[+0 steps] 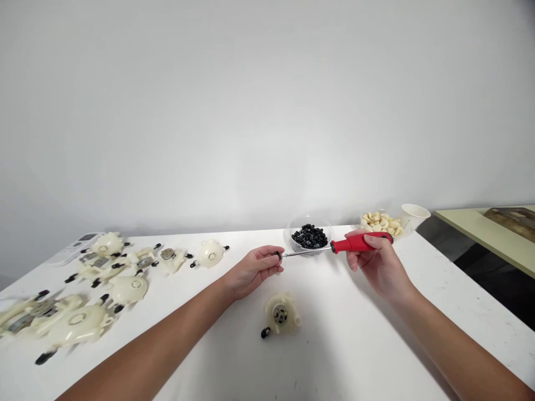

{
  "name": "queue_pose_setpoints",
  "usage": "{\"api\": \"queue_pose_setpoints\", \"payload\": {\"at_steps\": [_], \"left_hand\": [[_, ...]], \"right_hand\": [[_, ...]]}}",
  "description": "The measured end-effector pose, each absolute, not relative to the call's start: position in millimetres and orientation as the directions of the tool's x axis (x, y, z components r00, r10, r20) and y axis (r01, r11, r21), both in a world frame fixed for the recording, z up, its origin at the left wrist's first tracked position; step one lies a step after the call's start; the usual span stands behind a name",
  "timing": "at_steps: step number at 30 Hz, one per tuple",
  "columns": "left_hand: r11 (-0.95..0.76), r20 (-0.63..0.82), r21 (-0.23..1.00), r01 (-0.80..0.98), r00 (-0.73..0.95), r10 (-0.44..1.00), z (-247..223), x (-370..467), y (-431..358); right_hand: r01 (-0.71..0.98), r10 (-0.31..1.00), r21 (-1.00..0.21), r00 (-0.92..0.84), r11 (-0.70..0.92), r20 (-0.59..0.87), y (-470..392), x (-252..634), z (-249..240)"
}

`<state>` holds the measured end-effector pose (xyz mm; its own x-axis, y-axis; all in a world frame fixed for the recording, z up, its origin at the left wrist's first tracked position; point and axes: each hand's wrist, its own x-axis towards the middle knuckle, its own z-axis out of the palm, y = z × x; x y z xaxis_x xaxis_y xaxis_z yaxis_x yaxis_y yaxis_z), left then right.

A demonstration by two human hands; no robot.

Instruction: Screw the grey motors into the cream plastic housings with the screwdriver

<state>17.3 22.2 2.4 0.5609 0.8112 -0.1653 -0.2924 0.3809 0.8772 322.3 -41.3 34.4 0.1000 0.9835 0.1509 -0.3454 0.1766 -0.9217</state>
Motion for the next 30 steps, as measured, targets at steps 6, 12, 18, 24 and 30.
{"api": "queue_pose_setpoints", "payload": {"at_steps": [6, 12, 18, 24, 30], "left_hand": [[0.364, -0.166, 0.894, -0.263, 0.559, 0.812, 2.2, 17.6, 21.6], [0.347, -0.147, 0.901, -0.261, 0.569, 0.809, 5.7, 18.8, 19.8], [0.345, -0.138, 0.9, -0.266, 0.578, 0.804, 8.6, 19.7, 18.7], [0.347, -0.148, 0.902, -0.259, 0.568, 0.809, 8.3, 19.3, 18.1], [0.348, -0.139, 0.899, -0.266, 0.579, 0.804, 4.9, 18.1, 20.0]], "right_hand": [[-0.342, 0.986, -0.925, 0.089, 0.165, 0.143, -42.0, 320.3, 33.9], [-0.332, 0.987, -0.93, 0.094, 0.156, 0.132, -42.6, 321.1, 34.0], [-0.344, 0.987, -0.925, 0.083, 0.161, 0.141, -42.1, 321.2, 34.4], [-0.345, 0.986, -0.924, 0.075, 0.163, 0.146, -43.0, 319.9, 37.1], [-0.341, 0.986, -0.925, 0.082, 0.167, 0.148, -41.9, 321.2, 34.9]]}}
